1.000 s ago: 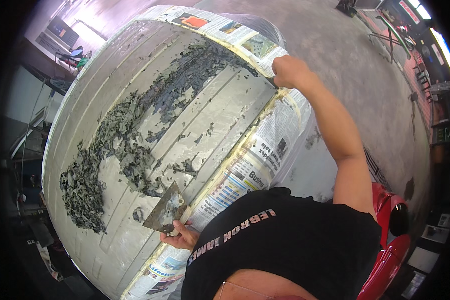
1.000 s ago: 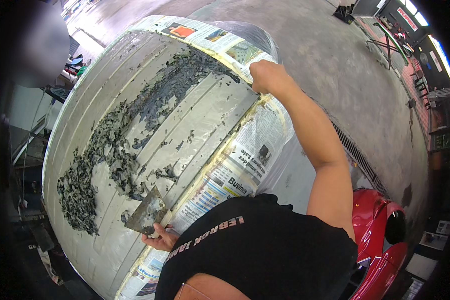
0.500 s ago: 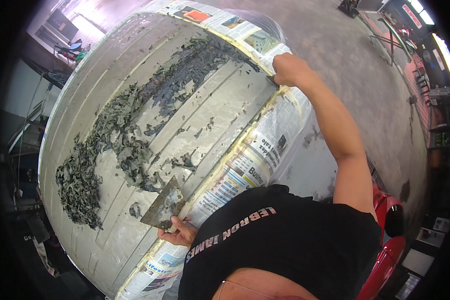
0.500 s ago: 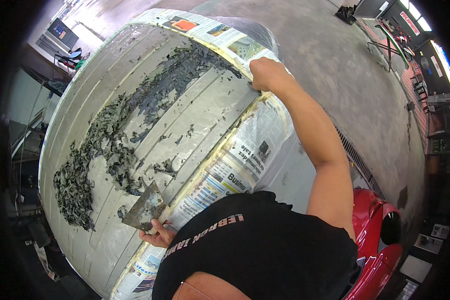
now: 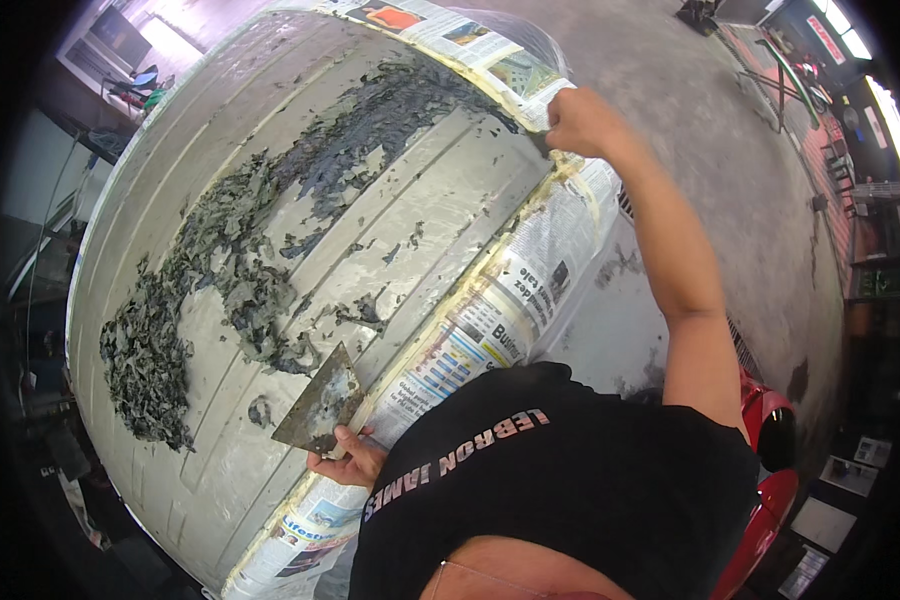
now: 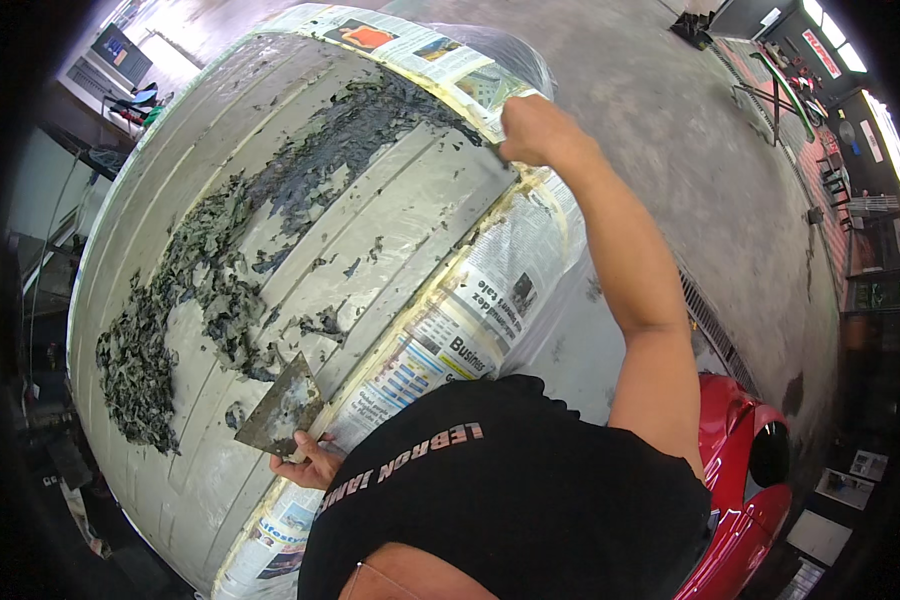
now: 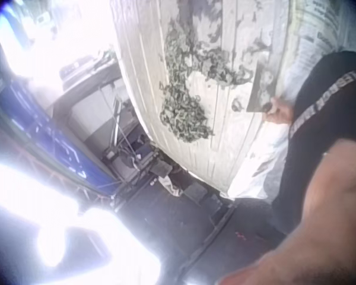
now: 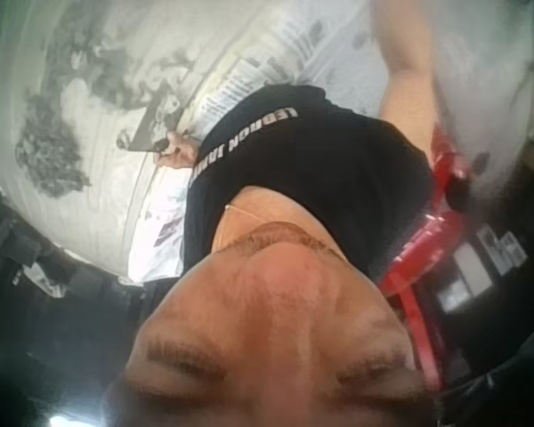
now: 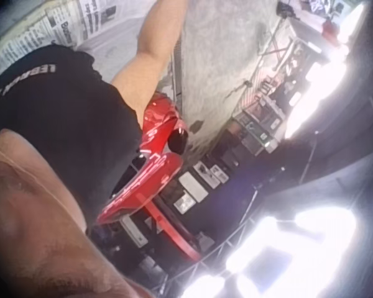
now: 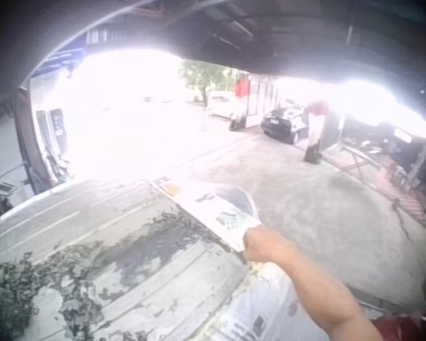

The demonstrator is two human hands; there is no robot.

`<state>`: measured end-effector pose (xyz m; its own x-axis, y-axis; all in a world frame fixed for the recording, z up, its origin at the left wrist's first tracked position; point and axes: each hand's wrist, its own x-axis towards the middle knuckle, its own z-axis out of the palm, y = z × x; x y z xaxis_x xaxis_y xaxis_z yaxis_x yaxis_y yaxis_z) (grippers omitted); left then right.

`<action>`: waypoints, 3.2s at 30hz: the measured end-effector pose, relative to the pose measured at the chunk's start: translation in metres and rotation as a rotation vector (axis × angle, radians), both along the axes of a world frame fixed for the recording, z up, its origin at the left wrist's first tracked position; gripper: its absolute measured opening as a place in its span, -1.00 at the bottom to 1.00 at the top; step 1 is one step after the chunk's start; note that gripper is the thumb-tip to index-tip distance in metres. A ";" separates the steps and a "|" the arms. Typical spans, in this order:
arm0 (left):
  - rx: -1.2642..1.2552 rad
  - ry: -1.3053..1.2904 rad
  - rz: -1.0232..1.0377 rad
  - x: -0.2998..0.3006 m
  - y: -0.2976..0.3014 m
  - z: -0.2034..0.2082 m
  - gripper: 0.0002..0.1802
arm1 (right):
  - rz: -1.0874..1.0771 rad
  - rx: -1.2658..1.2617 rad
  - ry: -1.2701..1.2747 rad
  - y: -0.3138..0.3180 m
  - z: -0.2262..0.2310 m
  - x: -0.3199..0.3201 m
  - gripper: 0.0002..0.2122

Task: The person scrapes a gray compound from the hood of a car using a small metal scraper. The hood is covered with newspaper. The person repeatedly scrapes the compound and transfers it onto a larger putty knife held in the other hand.

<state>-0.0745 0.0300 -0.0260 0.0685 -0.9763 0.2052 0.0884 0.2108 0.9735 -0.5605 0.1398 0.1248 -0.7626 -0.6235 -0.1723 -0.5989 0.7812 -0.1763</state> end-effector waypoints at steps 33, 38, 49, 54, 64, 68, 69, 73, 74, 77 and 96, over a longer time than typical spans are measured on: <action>0.055 -0.114 -0.066 0.006 0.002 0.010 -0.54 | -0.381 -0.599 -0.223 0.100 -0.102 0.041 -0.66; 0.035 -0.141 -0.088 0.006 -0.001 0.008 -0.56 | -0.447 -0.602 -0.189 0.096 -0.102 0.040 -0.67; 0.054 -0.123 -0.056 0.004 0.001 0.007 -0.53 | -0.486 -0.551 -0.138 0.087 -0.091 0.037 -0.65; 0.042 -0.155 -0.060 0.008 -0.001 0.002 -0.54 | -0.457 -0.557 -0.063 0.097 -0.106 0.030 -0.65; 0.070 -0.129 -0.042 0.002 0.001 0.007 -0.54 | -0.497 -0.575 -0.042 0.079 -0.097 0.042 -0.67; 0.032 -0.063 -0.071 0.003 0.000 0.001 -0.54 | -0.507 -0.559 -0.064 0.090 -0.096 0.044 -0.67; 0.040 -0.085 -0.069 0.006 0.001 0.002 -0.54 | -0.517 -0.578 -0.084 0.091 -0.095 0.045 -0.67; 0.015 -0.086 -0.041 0.003 0.002 0.002 -0.54 | -0.476 -0.568 -0.029 0.085 -0.097 0.040 -0.66; 0.002 -0.082 -0.038 0.004 0.003 0.002 -0.54 | -0.454 -0.606 0.030 0.086 -0.112 0.034 -0.66; 0.032 -0.172 -0.121 0.003 -0.001 0.008 -0.54 | -0.463 -0.609 0.013 0.078 -0.108 0.035 -0.66; 0.046 -0.111 -0.025 0.004 0.002 0.000 -0.55 | -0.221 -0.507 -0.149 0.029 -0.076 0.002 -0.68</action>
<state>-0.0706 0.0316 -0.0262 0.0234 -0.9859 0.1656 -0.0156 0.1653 0.9861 -0.5589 0.1689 0.0484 -0.8748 -0.4845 -0.0092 -0.3704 0.6807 -0.6320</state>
